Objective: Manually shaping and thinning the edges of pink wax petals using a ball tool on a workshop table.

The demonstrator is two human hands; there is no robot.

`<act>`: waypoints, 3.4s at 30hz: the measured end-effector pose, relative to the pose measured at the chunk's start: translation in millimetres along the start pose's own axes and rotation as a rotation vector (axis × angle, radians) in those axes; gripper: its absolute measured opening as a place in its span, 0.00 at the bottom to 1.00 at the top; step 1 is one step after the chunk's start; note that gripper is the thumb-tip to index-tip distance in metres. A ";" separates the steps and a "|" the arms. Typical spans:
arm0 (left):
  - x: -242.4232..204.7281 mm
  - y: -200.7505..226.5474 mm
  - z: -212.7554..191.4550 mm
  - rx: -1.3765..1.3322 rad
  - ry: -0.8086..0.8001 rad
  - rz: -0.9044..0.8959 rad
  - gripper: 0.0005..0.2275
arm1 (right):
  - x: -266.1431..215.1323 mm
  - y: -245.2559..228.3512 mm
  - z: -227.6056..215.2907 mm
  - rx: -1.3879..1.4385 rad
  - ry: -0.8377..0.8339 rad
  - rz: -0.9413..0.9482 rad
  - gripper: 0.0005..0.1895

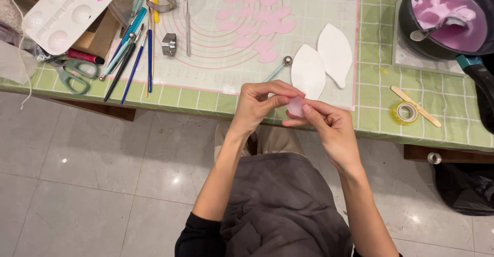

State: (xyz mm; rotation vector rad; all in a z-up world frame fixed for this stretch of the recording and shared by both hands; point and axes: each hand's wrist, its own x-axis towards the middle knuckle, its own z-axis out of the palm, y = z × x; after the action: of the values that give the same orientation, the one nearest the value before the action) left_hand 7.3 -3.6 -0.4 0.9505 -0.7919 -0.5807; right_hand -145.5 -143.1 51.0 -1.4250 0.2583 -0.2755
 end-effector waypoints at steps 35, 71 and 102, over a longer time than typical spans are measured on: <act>363.4 -60.2 -160.2 0.817 0.230 -0.415 0.12 | 200.9 10.2 -95.5 -0.209 0.099 -0.034 0.21; 561.9 -69.3 -178.4 1.798 -0.578 -1.064 0.09 | 189.2 9.3 -100.8 -0.116 0.262 -0.015 0.13; 300.1 -41.1 -180.3 2.028 -0.333 0.423 0.02 | 185.8 6.0 -98.2 -0.084 0.246 -0.071 0.12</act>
State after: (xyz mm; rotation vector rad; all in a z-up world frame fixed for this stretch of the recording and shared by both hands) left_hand 324.7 -156.8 0.6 2.3897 -1.8374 0.7721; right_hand -3.7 -296.9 30.5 -1.4850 0.4248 -0.5045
